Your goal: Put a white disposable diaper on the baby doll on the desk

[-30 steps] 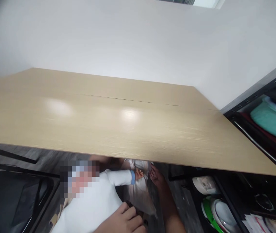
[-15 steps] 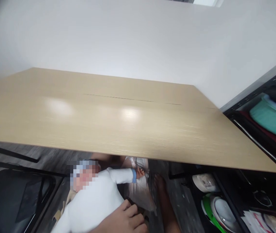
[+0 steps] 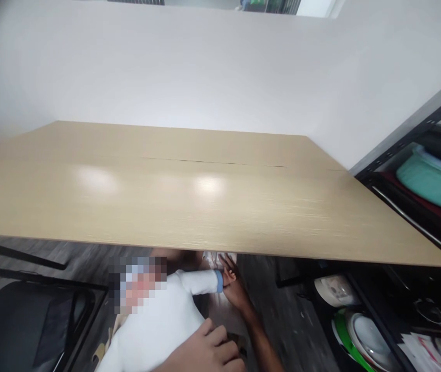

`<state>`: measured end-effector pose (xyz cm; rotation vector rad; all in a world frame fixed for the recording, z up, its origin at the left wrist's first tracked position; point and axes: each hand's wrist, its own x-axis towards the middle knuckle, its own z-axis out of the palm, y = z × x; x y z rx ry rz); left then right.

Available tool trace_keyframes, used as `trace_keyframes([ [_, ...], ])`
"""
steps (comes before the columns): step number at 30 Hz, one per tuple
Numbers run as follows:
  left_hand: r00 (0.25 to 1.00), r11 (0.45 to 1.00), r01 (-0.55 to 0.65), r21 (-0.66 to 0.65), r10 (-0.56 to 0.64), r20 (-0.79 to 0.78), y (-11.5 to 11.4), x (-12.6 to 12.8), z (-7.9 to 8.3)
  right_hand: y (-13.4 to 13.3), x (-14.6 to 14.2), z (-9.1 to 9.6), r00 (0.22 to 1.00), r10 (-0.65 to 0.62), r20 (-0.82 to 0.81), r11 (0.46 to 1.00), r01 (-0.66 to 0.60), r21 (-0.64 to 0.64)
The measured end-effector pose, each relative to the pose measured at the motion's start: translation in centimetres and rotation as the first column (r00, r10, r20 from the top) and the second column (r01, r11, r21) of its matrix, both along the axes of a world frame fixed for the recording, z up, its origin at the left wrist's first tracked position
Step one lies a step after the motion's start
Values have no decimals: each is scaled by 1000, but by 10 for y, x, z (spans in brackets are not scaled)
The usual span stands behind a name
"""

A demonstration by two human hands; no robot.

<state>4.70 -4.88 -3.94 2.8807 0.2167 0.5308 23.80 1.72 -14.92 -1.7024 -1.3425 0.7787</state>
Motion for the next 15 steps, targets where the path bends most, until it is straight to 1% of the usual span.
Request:
trace_keyframes([
  [3, 1000, 999, 25, -29, -25, -2, 2, -3, 3, -9, 8, 5, 1000, 4, -10, 1000, -4, 13],
  [5, 1000, 999, 24, -46, -23, 12, 1, -6, 6, -20, 15, 14, 999, -44, -22, 999, 45, 30],
  [7, 1000, 999, -5, -48, 6, 14, 0, -9, 10, -30, 20, 32, 994, -93, -54, 995, 95, 32],
  [8, 1000, 999, -21, -47, 22, 8, -1, -11, 12, -34, 22, 44, 993, -92, -69, 995, 94, 31],
  [9, 1000, 998, -31, -47, 31, 2, -2, -12, 14, -37, 22, 58, 995, -63, -76, 997, 66, 38],
  [10, 999, 998, -34, -47, 34, 0, -3, -14, 16, -39, 20, 73, 997, 0, -71, 999, 4, 53],
  [11, 999, 998, -35, -47, 35, 1, -4, -16, 18, -39, 17, 88, 995, 88, -42, 994, -85, 74],
  [12, 999, 998, -34, -45, 34, 3, -5, -17, 19, -37, 12, 103, 981, 195, 8, 977, -194, 92],
  [14, 1000, 999, -27, -30, 27, -6, -5, -17, 20, -30, -2, 127, 909, 394, 135, 913, -404, 56],
  [15, 1000, 1000, -23, -21, 22, -14, -4, -17, 20, -25, -10, 136, 870, 456, 188, 885, -466, 11],
])
